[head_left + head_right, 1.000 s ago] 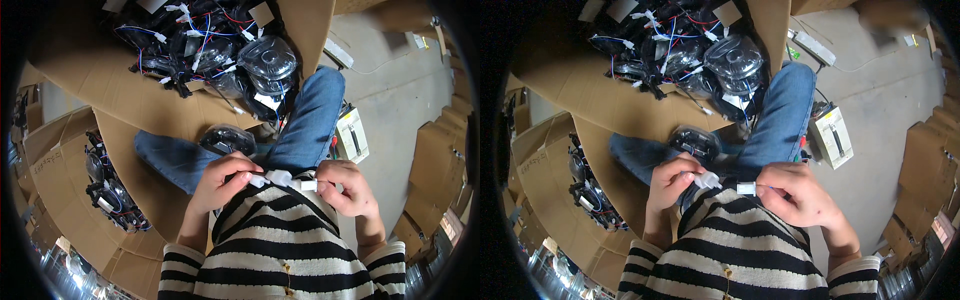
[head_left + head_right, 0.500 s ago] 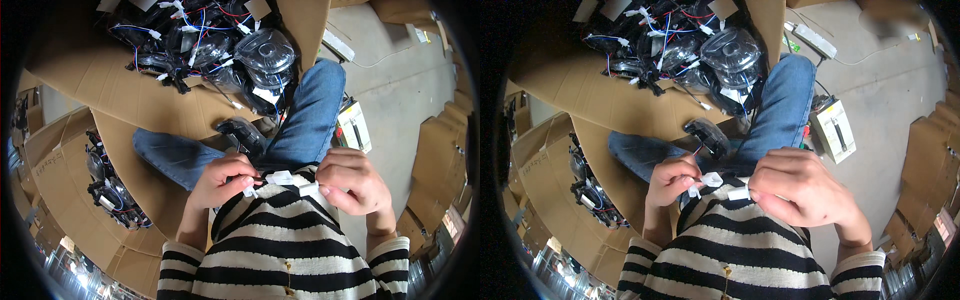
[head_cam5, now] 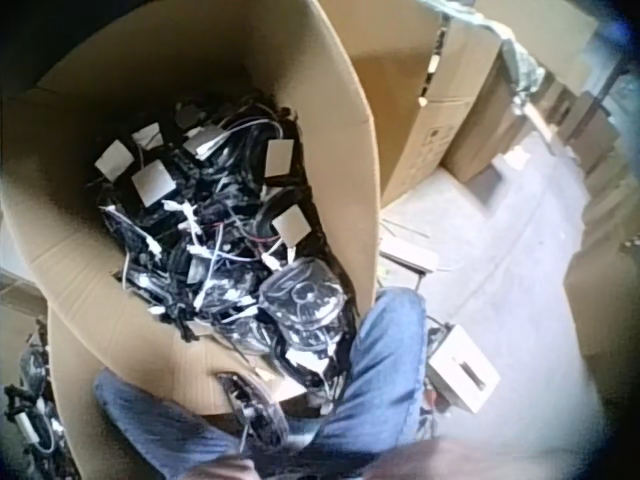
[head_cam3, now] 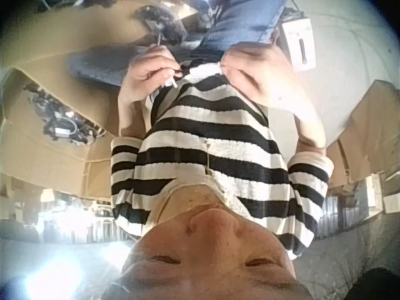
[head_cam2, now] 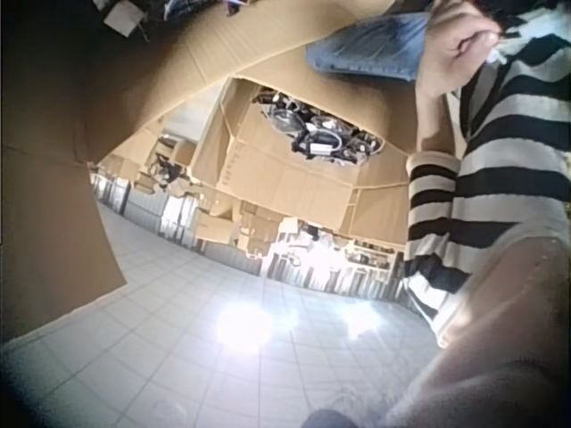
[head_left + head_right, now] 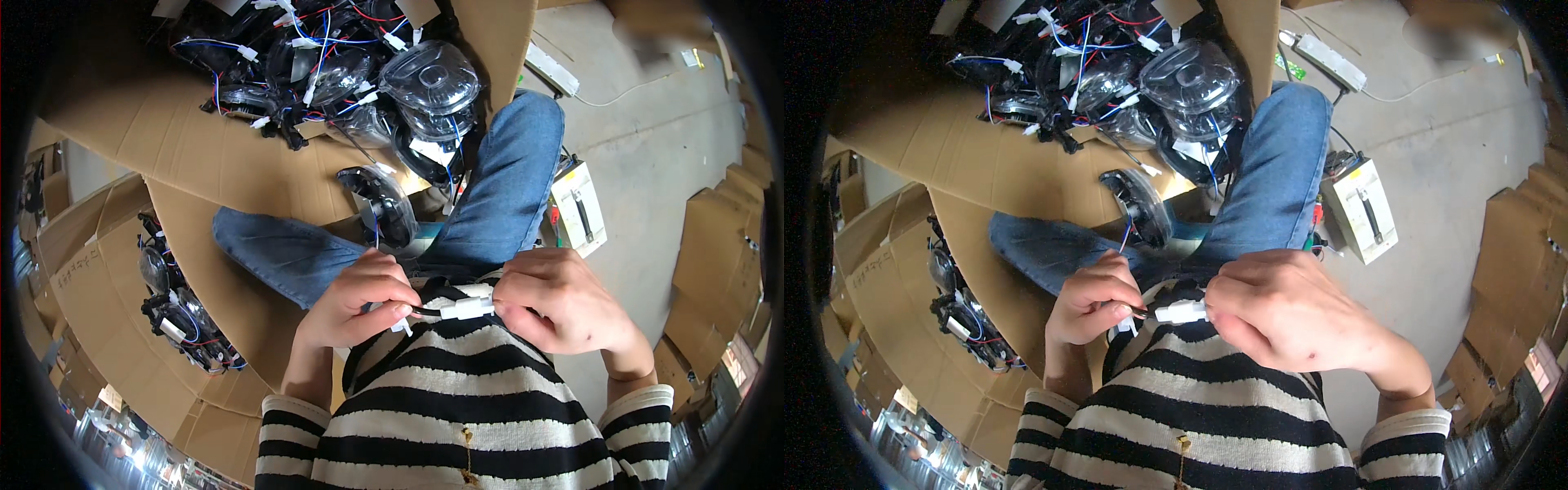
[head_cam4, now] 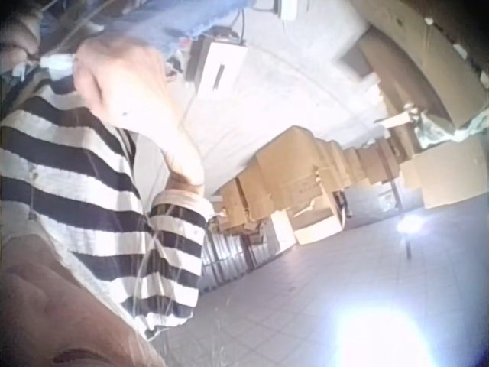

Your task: The person sits on the floor and repeatedly picks up small white plastic connectors from a pile of black electronic components. They align the connectors and press them together to join the wire harnesses, then place the connected units back into the pile.

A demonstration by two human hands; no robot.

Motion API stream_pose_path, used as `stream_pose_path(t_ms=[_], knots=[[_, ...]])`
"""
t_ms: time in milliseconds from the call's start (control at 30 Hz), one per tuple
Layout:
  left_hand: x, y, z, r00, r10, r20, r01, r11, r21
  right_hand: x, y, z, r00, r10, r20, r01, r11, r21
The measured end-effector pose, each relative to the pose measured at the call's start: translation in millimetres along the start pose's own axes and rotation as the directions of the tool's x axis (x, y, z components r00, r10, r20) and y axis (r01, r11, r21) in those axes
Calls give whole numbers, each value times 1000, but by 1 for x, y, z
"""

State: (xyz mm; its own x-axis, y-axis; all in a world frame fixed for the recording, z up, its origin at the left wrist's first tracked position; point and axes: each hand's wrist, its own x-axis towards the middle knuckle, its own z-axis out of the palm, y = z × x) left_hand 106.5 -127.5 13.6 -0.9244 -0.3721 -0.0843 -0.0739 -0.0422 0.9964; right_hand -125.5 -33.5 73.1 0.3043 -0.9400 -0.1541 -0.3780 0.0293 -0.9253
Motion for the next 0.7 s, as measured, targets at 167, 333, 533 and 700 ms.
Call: stream_pose_path(t_ms=[167, 333, 533, 700], knots=[[-2, 1, 6, 1000, -19, -12, 20, 1000, 24, -1, 5, 9, 999, 8, -42, -8, 1000, -7], [-43, 18, 2, 879, 16, -476, -16, 1000, 3, -12, 10, 1, 996, 21, -85, -12, 994, 105], [-227, 118, -94, 104, 546, -831, 770, 485, 415, -69, 0, -26, 916, -60, -396, 251, 856, 452], [-354, 150, -148, 60, 475, -878, 997, 9, 73, -95, -11, -41, 831, -226, -508, 515, 655, 553]])
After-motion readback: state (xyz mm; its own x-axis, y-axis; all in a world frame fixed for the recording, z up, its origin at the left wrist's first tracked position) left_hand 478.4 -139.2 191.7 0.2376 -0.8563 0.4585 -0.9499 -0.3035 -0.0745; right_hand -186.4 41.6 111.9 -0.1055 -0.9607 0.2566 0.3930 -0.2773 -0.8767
